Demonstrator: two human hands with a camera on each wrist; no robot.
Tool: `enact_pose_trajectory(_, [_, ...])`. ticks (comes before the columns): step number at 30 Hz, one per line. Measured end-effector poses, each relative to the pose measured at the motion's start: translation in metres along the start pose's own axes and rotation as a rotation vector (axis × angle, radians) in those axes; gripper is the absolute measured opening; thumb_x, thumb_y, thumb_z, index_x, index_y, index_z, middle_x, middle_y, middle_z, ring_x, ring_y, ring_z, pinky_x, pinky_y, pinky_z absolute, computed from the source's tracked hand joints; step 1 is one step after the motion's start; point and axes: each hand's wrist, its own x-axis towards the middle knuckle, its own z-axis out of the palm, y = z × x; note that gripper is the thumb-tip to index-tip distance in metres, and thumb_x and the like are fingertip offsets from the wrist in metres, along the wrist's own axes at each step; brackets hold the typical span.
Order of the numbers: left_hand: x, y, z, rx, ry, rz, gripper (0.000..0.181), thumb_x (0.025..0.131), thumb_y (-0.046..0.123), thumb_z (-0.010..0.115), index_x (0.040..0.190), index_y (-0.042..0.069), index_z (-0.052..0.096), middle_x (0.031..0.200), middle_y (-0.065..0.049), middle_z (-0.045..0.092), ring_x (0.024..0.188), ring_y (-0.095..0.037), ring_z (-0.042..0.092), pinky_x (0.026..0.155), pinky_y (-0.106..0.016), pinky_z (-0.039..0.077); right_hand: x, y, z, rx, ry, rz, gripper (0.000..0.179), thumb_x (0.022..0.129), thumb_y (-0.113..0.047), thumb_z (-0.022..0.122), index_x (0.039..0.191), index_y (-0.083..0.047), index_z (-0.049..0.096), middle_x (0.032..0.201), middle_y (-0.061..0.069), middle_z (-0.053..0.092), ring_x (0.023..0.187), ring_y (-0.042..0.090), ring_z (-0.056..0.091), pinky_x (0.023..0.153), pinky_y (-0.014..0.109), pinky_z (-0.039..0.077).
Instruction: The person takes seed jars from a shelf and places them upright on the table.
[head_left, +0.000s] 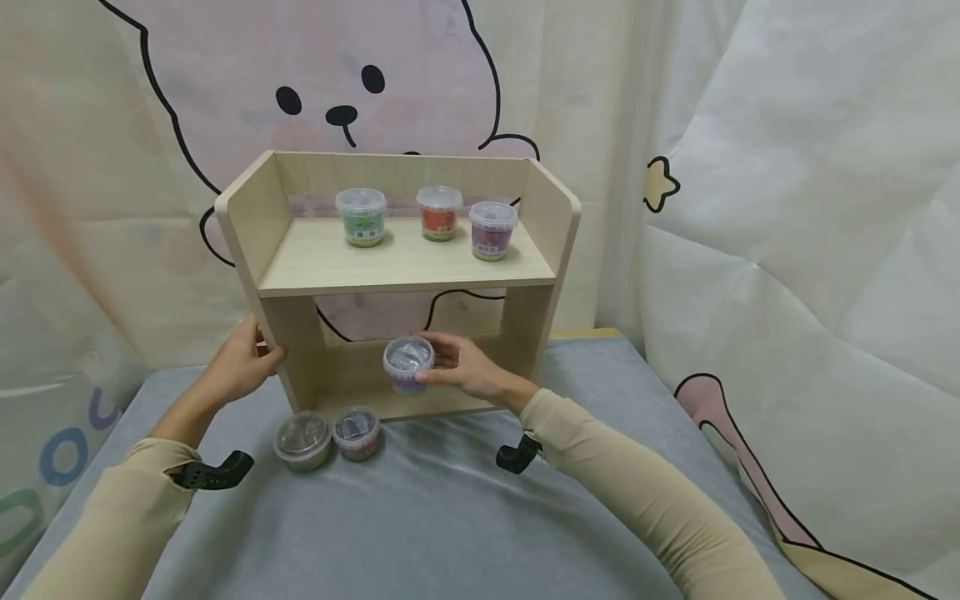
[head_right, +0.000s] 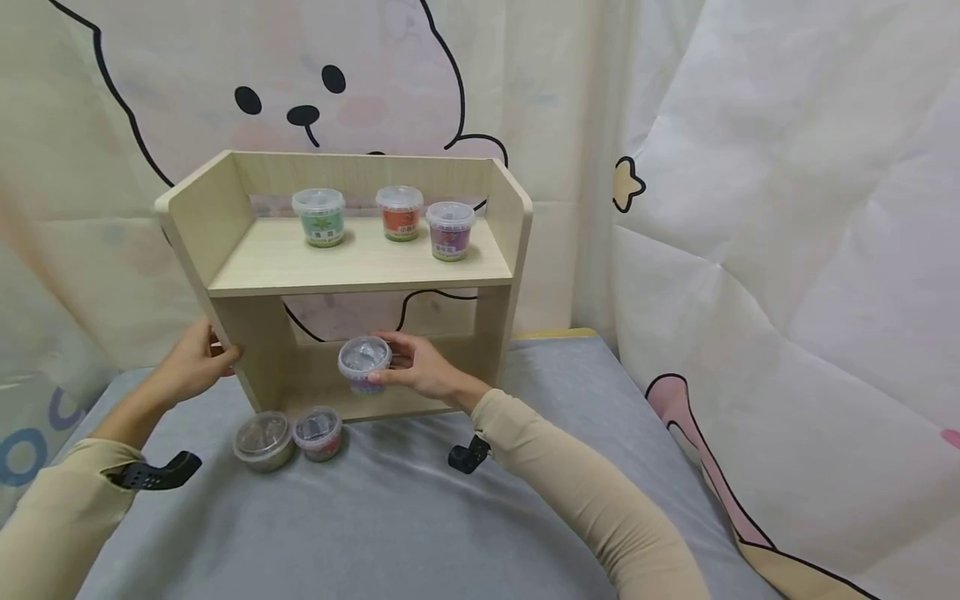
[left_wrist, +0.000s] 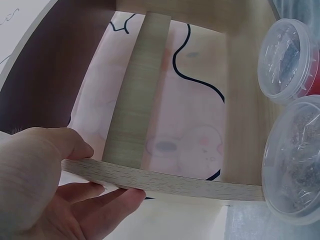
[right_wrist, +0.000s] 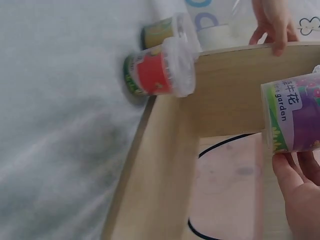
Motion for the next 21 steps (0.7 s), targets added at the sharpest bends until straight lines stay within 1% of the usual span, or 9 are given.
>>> enact_pose_trajectory(5, [0.000, -0.001, 0.000, 0.001, -0.006, -0.008, 0.073, 0.101, 0.007, 0.049, 0.160, 0.007, 0.007, 0.150, -0.040, 0.032, 0.120, -0.065, 0.053, 0.077, -0.055, 0.062, -0.002, 0.013, 0.002, 0.024, -0.005, -0.001, 0.065, 0.093, 0.006, 0.064, 0.153, 0.000, 0.039, 0.149, 0.024, 0.049, 0.140, 0.036, 0.050, 0.114, 0.036, 0.046])
enact_pose_trajectory(8, [0.000, -0.002, -0.001, 0.002, -0.003, -0.006, 0.072, 0.101, 0.007, 0.048, 0.160, 0.007, 0.007, 0.150, -0.040, 0.032, 0.120, -0.065, 0.052, 0.077, -0.056, 0.062, -0.002, 0.022, 0.006, 0.037, -0.010, -0.008, 0.066, 0.093, 0.007, 0.063, 0.153, 0.001, 0.038, 0.149, 0.026, 0.048, 0.140, 0.038, 0.050, 0.114, 0.036, 0.046])
enact_pose_trajectory(11, [0.000, -0.002, -0.001, 0.006, -0.003, -0.009, 0.073, 0.100, 0.007, 0.048, 0.160, 0.007, 0.006, 0.150, -0.041, 0.032, 0.120, -0.066, 0.052, 0.077, -0.056, 0.062, -0.003, 0.031, 0.010, 0.047, -0.004, 0.015, 0.067, 0.092, 0.007, 0.064, 0.153, 0.001, 0.037, 0.150, 0.025, 0.049, 0.141, 0.037, 0.049, 0.115, 0.035, 0.045])
enact_pose_trajectory(15, [0.000, -0.002, -0.001, 0.009, -0.004, -0.020, 0.073, 0.100, 0.006, 0.048, 0.160, 0.006, 0.006, 0.149, -0.041, 0.032, 0.120, -0.066, 0.052, 0.077, -0.055, 0.062, -0.005, 0.043, 0.017, 0.055, 0.021, 0.061, 0.068, 0.092, 0.004, 0.067, 0.154, -0.003, 0.039, 0.151, 0.022, 0.050, 0.143, 0.034, 0.048, 0.118, 0.036, 0.041])
enact_pose_trajectory(18, [-0.001, 0.000, -0.001, 0.009, 0.001, -0.017, 0.074, 0.100, 0.006, 0.049, 0.160, 0.007, 0.006, 0.150, -0.041, 0.032, 0.120, -0.066, 0.052, 0.076, -0.055, 0.062, -0.007, 0.051, 0.020, 0.060, 0.039, 0.071, 0.068, 0.092, 0.002, 0.068, 0.154, -0.003, 0.039, 0.151, 0.022, 0.049, 0.144, 0.035, 0.046, 0.120, 0.038, 0.039])
enact_pose_trajectory(21, [0.000, 0.001, 0.000, 0.012, 0.007, -0.012, 0.075, 0.100, 0.005, 0.049, 0.161, 0.008, 0.006, 0.150, -0.040, 0.033, 0.119, -0.065, 0.054, 0.076, -0.055, 0.062, -0.008, 0.057, 0.021, 0.073, 0.039, 0.071, 0.070, 0.092, 0.001, 0.069, 0.154, -0.001, 0.037, 0.152, 0.024, 0.047, 0.144, 0.037, 0.045, 0.120, 0.039, 0.039])
